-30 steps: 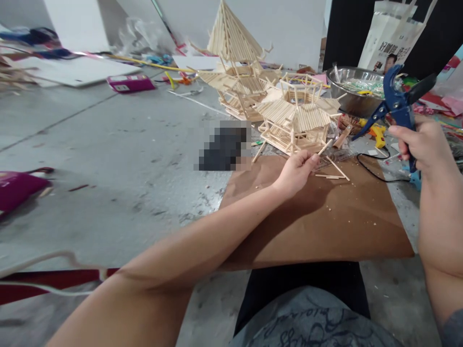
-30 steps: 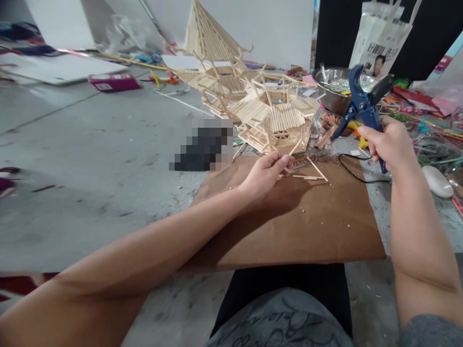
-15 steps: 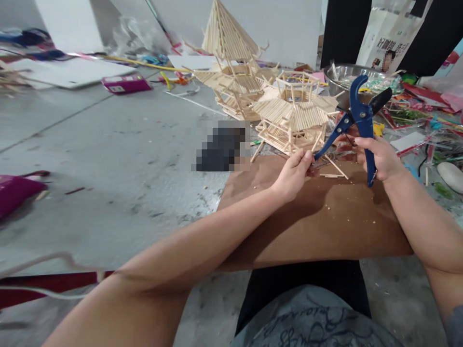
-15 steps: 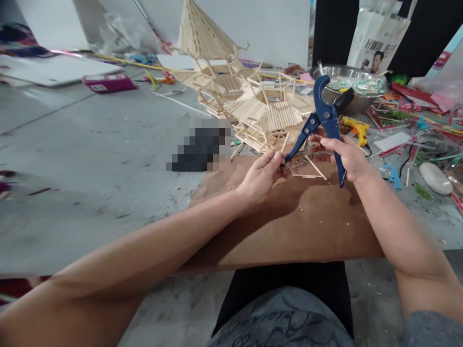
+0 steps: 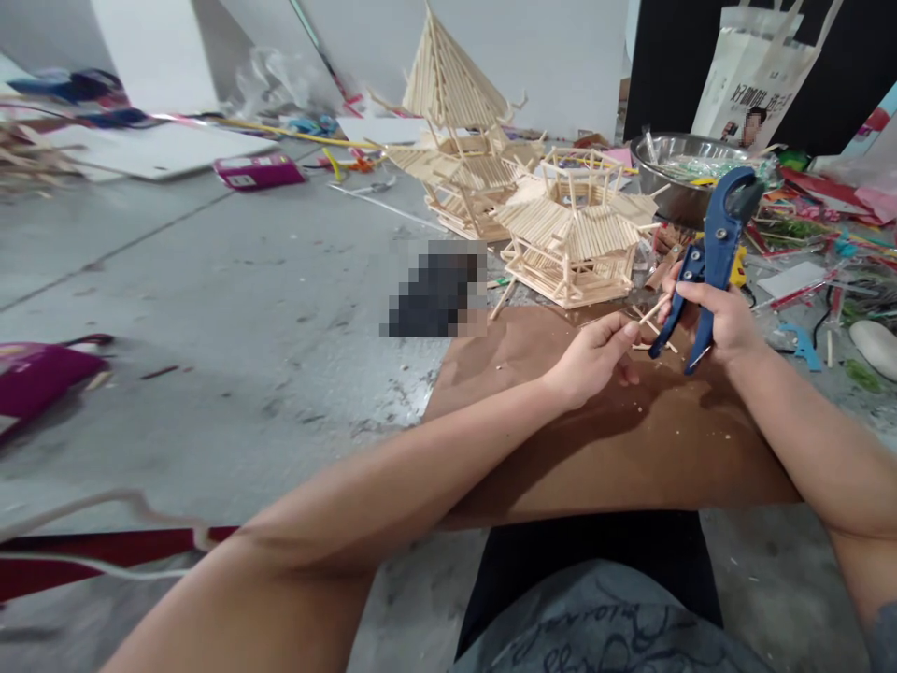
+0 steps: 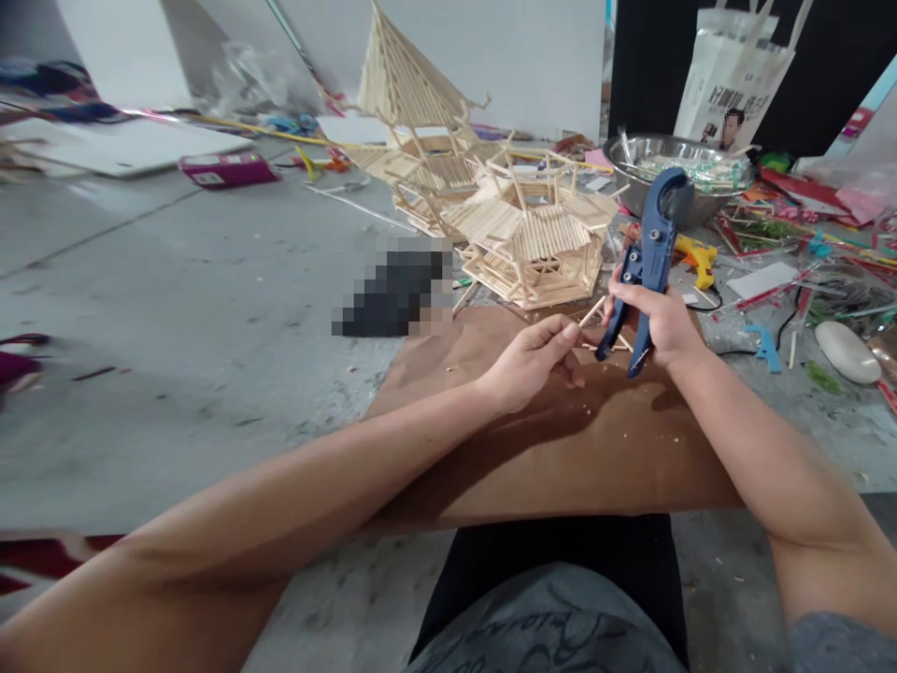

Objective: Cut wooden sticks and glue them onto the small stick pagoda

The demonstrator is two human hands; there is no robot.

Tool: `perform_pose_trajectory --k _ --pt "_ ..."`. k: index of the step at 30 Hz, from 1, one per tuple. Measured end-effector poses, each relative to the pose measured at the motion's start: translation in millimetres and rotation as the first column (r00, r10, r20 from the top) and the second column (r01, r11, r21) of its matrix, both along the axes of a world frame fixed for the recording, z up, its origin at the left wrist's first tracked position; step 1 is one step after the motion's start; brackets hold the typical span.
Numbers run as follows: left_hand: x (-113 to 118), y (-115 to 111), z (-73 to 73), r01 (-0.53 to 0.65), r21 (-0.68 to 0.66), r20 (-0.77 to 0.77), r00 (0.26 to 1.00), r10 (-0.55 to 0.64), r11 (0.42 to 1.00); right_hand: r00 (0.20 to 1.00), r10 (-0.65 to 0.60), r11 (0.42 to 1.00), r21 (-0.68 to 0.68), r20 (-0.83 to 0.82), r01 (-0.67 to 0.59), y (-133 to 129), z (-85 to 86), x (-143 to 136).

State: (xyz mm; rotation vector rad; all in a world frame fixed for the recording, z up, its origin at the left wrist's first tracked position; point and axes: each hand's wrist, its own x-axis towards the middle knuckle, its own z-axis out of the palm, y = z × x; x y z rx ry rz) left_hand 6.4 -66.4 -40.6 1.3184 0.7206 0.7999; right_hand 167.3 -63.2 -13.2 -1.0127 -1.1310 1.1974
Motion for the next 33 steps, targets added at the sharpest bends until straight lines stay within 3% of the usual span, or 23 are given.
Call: perform_pose_trajectory --k 3,6,11,17,22,33 --pt "-1.8 4.1 1.7 -0.097 0.052 -0.048 0.994 0.099 0.994 0.992 -0.117 0.992 0.062 0.045 0.114 2.7 -4.2 1.5" --pt "-3.0 8.1 3.1 -0.154 0.068 -0.077 0.984 0.159 0.986 0.983 -0.148 0.981 0.146 0.106 0.132 1.8 -7.2 -2.9" --pt "-2.3 8.6 3.6 -0.101 0.076 -0.142 0.984 0.111 0.992 0.967 -0.121 0.973 0.219 0.225 0.071 -1.1 -14.1 -11.7" --pt "-2.5 6.0 3.9 -0.024 0.090 -0.149 0.988 0.037 0.996 0.936 -0.221 0.967 0.186 0.273 0.175 0.4 -16.6 -13.0" --pt "-3.4 6.1 5.0 -0.007 0.025 -0.094 0.995 0.010 1.000 0.908 -0.298 0.946 0.222 0.295 0.238 0.8 -15.0 -12.6" --pt "-4.2 11.1 -0.4 0.006 -0.023 -0.096 0.995 -0.008 1.000 0.880 -0.346 0.931 0.237 0.326 0.278 5.5 -20.4 -8.4"
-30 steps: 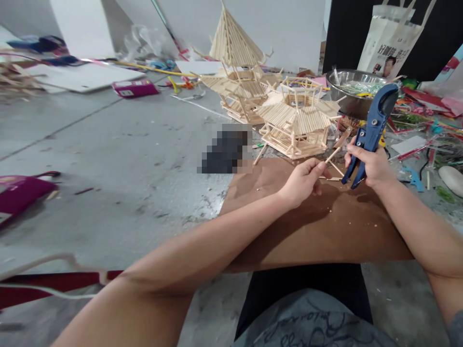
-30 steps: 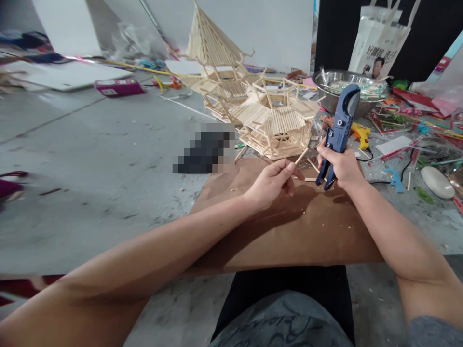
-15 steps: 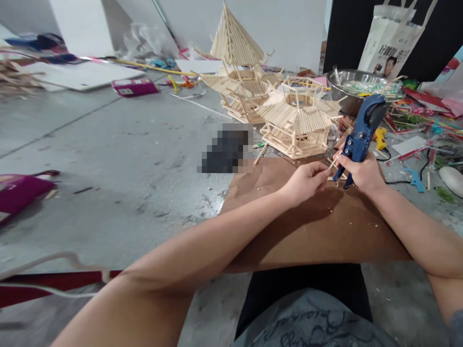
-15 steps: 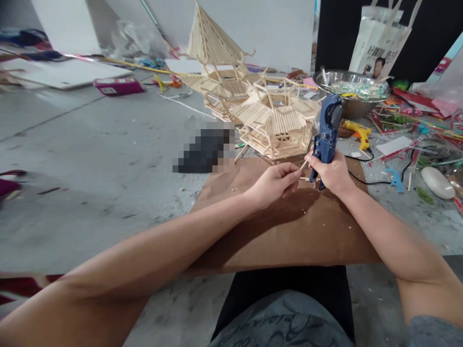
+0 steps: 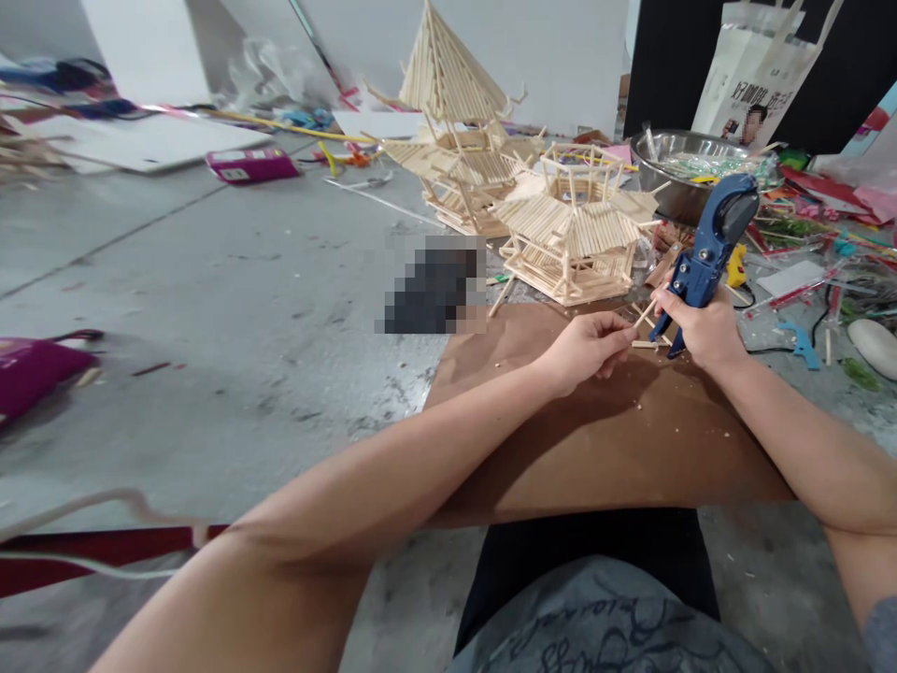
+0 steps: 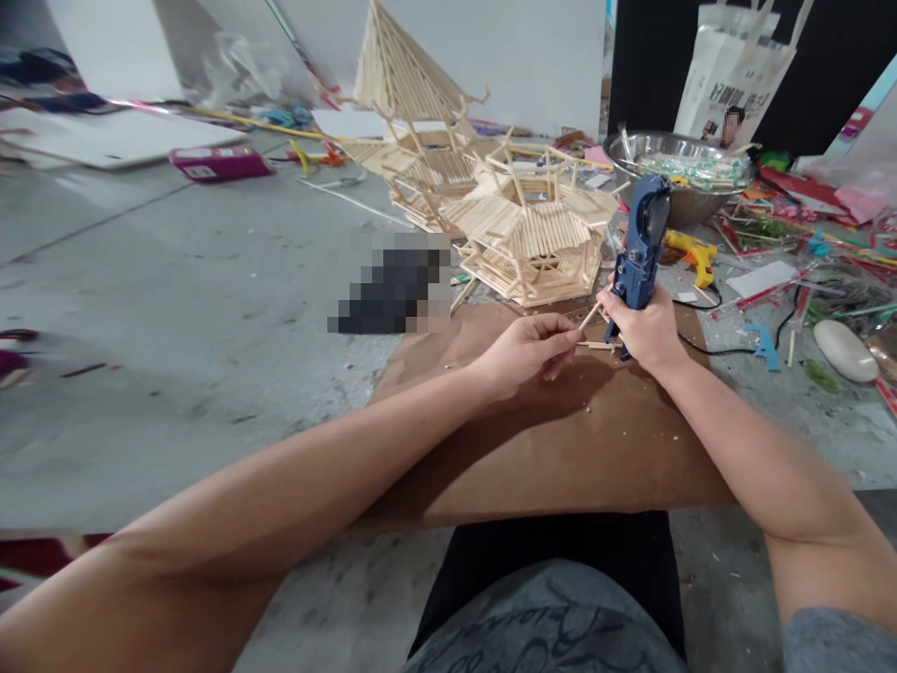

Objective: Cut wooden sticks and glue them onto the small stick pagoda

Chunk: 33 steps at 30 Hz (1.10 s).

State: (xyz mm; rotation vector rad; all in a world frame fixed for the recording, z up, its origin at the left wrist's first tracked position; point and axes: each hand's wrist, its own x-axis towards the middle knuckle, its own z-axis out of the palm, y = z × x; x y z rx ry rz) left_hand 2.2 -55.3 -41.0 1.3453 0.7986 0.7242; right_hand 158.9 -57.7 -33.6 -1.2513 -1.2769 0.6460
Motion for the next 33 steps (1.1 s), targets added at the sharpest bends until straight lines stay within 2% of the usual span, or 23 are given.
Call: perform_pose_trajectory --k 4,8,12,17,20,28,33 --pt "-0.3 2.2 0.8 -0.024 -0.008 -0.011 1.000 0.024 1.000 0.996 0.046 0.999 0.001 0.079 -0.046 -3.1 4.4 1.3" --pt "-3.6 9.1 5.4 -0.154 0.049 -0.013 0.988 0.155 0.987 0.960 0.008 1.000 0.005 0.280 -0.009 -1.8 11.8 13.6" --pt "-10.2 16.2 8.8 -0.227 0.080 0.041 0.974 0.224 0.971 0.840 0.010 0.995 -0.085 0.542 0.044 3.5 19.2 31.4" --pt "-15.2 19.8 7.2 -0.173 0.030 0.121 0.978 0.168 0.985 0.674 0.120 0.981 -0.193 0.729 0.034 2.2 26.5 36.3" --pt "-16.0 19.8 6.7 -0.129 0.026 0.124 0.984 0.125 0.991 0.614 0.170 0.974 -0.225 0.771 0.012 -1.1 28.9 33.2" --pt "-17.1 18.3 9.4 -0.098 0.050 0.144 0.985 0.090 0.994 0.559 0.224 0.964 -0.264 0.798 -0.009 1.1 28.2 39.2" --pt "-16.1 17.8 8.8 -0.037 -0.015 0.102 0.994 0.038 0.999 0.475 0.345 0.936 -0.337 0.809 -0.107 -2.2 27.5 31.8"
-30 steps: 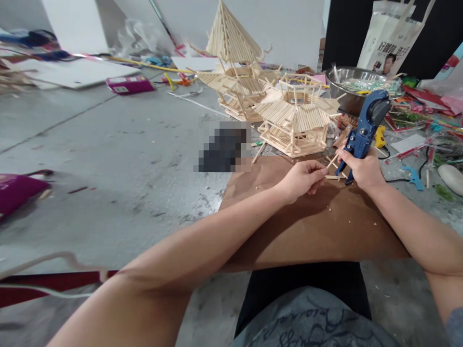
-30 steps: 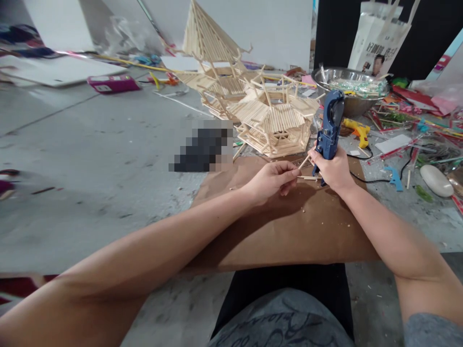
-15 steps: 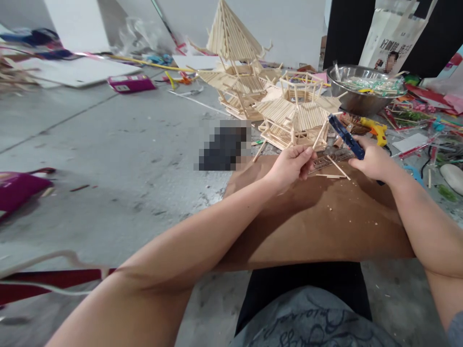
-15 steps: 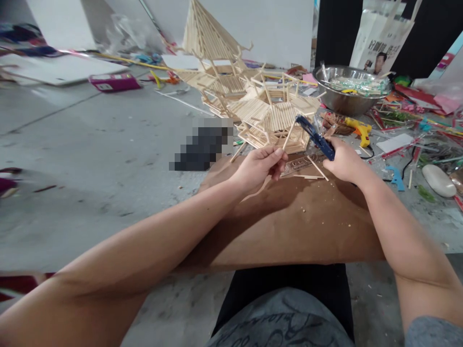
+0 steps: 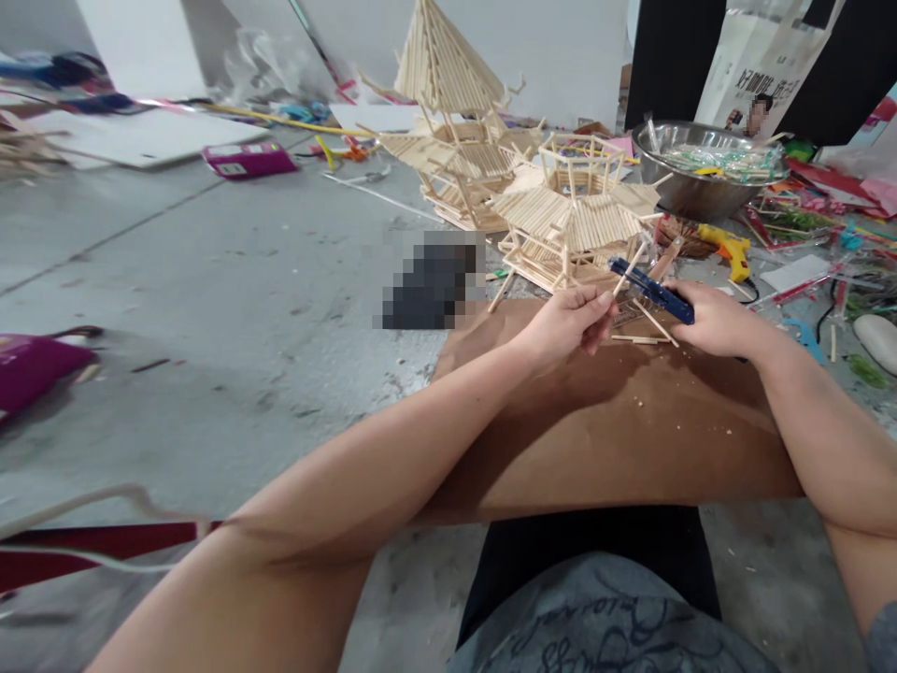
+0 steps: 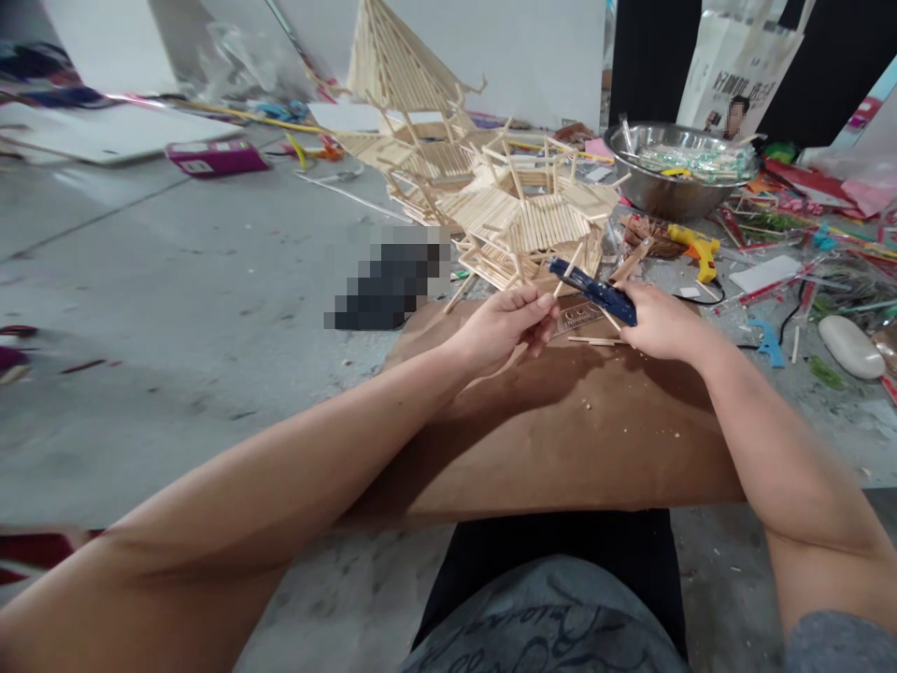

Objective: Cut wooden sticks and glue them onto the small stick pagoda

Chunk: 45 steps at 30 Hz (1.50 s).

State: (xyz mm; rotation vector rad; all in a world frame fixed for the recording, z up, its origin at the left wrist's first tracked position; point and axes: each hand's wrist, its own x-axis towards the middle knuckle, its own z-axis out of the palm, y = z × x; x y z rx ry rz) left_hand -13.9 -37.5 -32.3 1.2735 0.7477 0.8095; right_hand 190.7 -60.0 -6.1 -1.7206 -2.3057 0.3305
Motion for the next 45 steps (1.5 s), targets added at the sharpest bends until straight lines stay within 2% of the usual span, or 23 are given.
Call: perform_pose_trajectory --k 3,9,20,30,45 --pt "0.3 -0.7 2.0 0.024 -0.047 -0.041 0.999 -0.026 0.999 0.999 0.012 1.000 -0.024 0.036 -0.011 -3.7 3.3 -5.4" --pt "-0.3 -0.4 4.8 0.057 -0.113 -0.006 0.998 -0.058 0.992 0.998 -0.015 0.999 -0.040 0.056 0.017 -6.7 5.5 -5.3" --pt "-0.7 0.8 -0.4 0.095 -0.134 0.053 0.995 -0.089 0.986 0.998 -0.018 0.998 -0.066 0.065 0.022 -6.7 4.2 -5.6" --pt "-0.9 1.0 0.6 0.108 -0.153 0.067 0.993 -0.098 0.982 0.997 -0.034 0.994 -0.103 0.063 0.040 -7.2 5.5 -7.8" --pt "-0.8 0.4 0.9 0.084 -0.187 0.038 0.996 -0.078 0.979 0.988 -0.068 0.994 -0.072 0.142 0.078 -6.8 2.9 -9.4"
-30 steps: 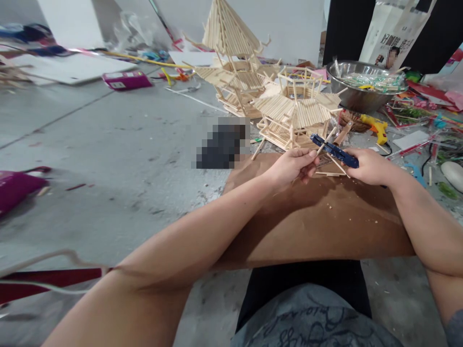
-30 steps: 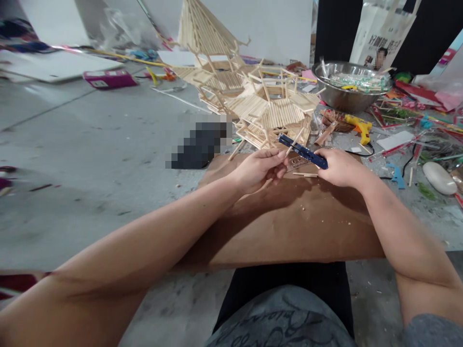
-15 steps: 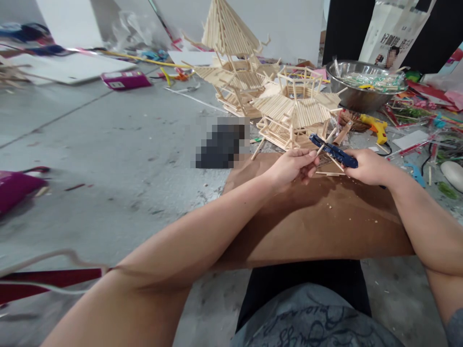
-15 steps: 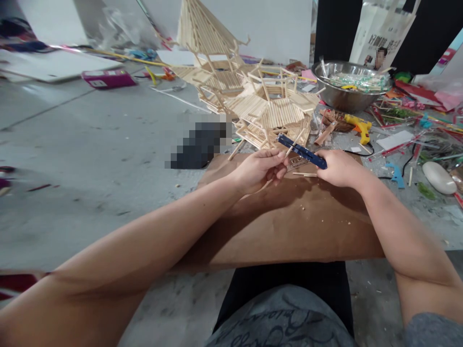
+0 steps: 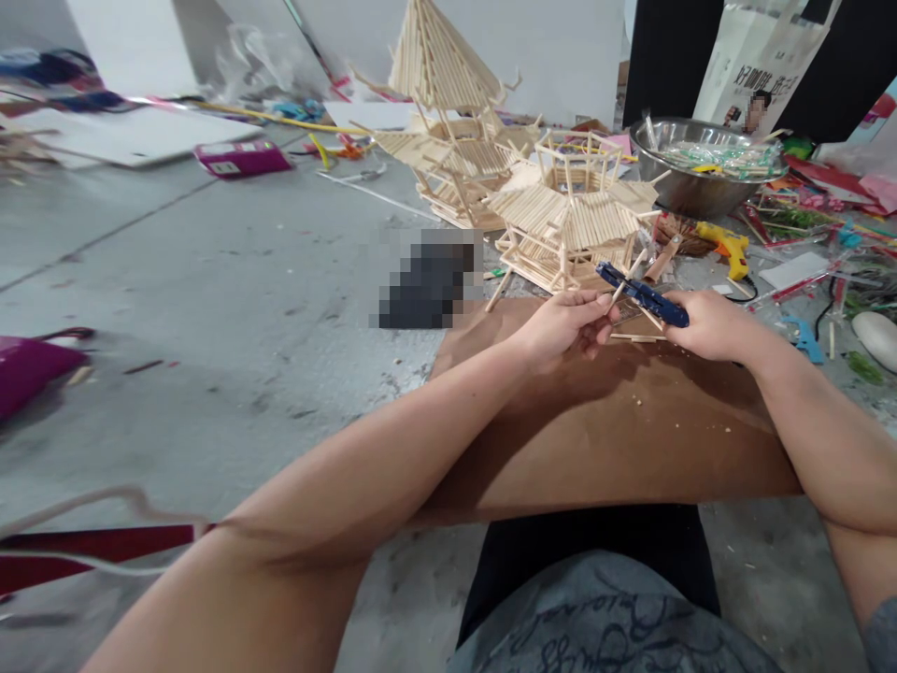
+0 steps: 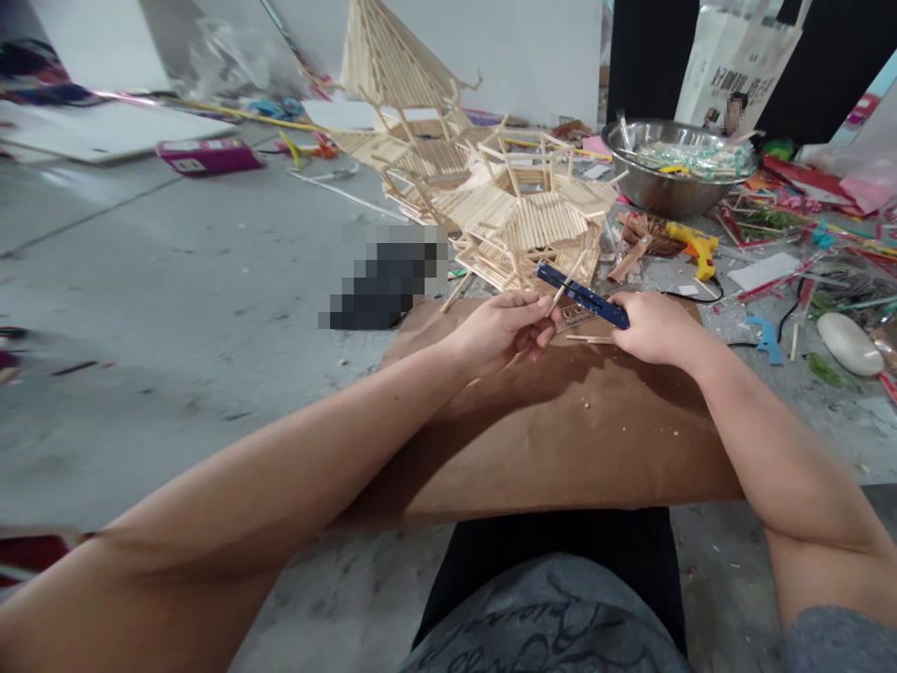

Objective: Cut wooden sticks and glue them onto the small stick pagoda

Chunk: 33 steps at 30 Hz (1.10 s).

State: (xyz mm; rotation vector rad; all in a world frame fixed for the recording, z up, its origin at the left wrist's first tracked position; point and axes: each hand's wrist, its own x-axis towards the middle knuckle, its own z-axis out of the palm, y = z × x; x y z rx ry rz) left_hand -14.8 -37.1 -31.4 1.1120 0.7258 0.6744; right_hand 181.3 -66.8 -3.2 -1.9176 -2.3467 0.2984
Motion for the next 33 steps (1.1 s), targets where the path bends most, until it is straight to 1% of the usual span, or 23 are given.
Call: perform_pose_trajectory --k 3,8,13,20,23,25,27,29,31,33 --pt "0.7 0.3 0.1 -0.050 -0.026 0.013 0.999 0.051 0.998 1.000 -0.003 1.000 0.025 0.020 0.003 0.2 -1.7 0.2" --pt "0.8 4.6 -2.7 -0.151 -0.044 0.081 0.985 0.155 0.987 0.999 -0.015 0.998 0.060 0.050 0.012 1.0 -3.4 0.8" --pt "0.8 5.4 -1.9 -0.186 -0.100 0.043 0.981 0.191 0.978 0.997 -0.058 0.995 0.084 0.060 0.053 1.4 -4.1 0.6" --pt "2.5 1.7 1.6 -0.200 -0.059 0.040 0.978 0.203 0.978 0.993 -0.073 0.995 0.074 0.091 0.067 3.0 -4.8 1.6" --pt "2.2 2.8 -0.7 -0.180 0.010 0.040 0.983 0.179 0.984 0.993 -0.061 0.996 0.068 0.101 0.054 2.3 -4.2 0.7" --pt "2.2 4.0 -3.2 -0.157 0.104 0.035 0.987 0.154 0.982 0.994 -0.049 0.997 0.056 0.098 0.044 1.2 -4.0 -0.9" --pt "2.6 4.6 -5.1 -0.135 0.205 -0.002 0.990 0.138 0.969 0.996 -0.035 0.998 0.050 0.087 0.031 0.2 -4.2 -2.5" --pt "3.1 4.3 -5.4 -0.109 0.275 -0.068 0.989 0.132 0.955 0.998 -0.006 0.999 0.054 0.063 0.003 0.0 -4.7 -2.6" --pt "3.1 3.8 -4.4 -0.086 0.317 -0.149 0.979 0.139 0.944 0.999 0.025 0.997 0.071 0.035 -0.027 1.5 -5.5 -0.1" --pt "2.1 4.2 -3.6 -0.057 0.387 -0.267 0.948 0.171 0.920 1.000 0.022 0.994 0.103 0.018 -0.023 4.6 -6.4 4.9"
